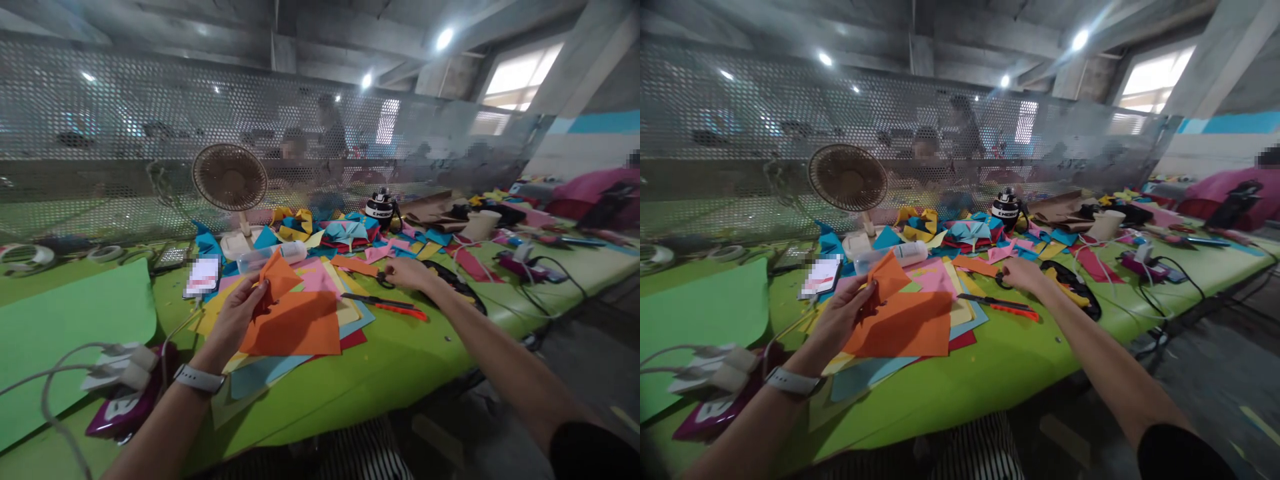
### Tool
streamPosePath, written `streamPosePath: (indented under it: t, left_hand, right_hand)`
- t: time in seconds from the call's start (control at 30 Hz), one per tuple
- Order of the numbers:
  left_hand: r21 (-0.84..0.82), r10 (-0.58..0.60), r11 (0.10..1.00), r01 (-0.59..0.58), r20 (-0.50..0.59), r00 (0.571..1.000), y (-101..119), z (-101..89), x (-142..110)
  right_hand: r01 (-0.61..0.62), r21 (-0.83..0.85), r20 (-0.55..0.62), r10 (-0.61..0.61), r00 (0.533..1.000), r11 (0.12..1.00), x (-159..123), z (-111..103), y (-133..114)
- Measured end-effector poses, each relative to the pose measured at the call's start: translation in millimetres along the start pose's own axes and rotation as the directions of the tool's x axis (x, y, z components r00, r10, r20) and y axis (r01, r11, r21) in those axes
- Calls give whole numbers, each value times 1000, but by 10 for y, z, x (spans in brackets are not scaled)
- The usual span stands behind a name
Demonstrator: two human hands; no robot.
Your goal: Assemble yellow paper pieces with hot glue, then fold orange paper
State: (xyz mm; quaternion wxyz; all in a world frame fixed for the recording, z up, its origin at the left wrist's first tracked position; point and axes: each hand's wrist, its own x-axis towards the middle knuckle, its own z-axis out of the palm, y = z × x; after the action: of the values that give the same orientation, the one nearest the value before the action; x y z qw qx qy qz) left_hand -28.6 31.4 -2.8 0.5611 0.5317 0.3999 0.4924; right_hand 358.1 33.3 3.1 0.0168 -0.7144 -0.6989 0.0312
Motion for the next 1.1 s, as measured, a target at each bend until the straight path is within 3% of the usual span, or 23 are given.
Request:
streamPosePath:
  t: [0.13, 0.3, 0.53, 0.73, 0.93, 1.1]
  left_hand:
    - [-6, 19, 1000, -19, 36, 999, -16, 0, -16]
    - [41, 67, 997, -71, 96, 993, -9, -2, -41]
    - [63, 126, 989, -133, 111, 986, -9, -5, -60]
    - [90, 129, 986, -143, 147, 981, -8, 10, -82]
    - [95, 104, 989, -116, 124, 987, -26, 0, -80]
    - [71, 105, 991, -115, 133, 986, -32, 1, -86]
  right_hand:
    - [-19, -66, 22, 20, 1000, 998, 96, 118, -32]
    - [1, -99, 102, 9, 995, 995, 205, 119, -32]
    - [29, -119, 78, -20, 997, 992, 48, 66, 100]
    - [10, -5, 107, -9, 994, 1000, -149, 14, 231]
    - [-69, 167, 223, 30, 974, 984, -282, 109, 382]
    - [-51, 136, 131, 33, 991, 989, -313, 210, 495]
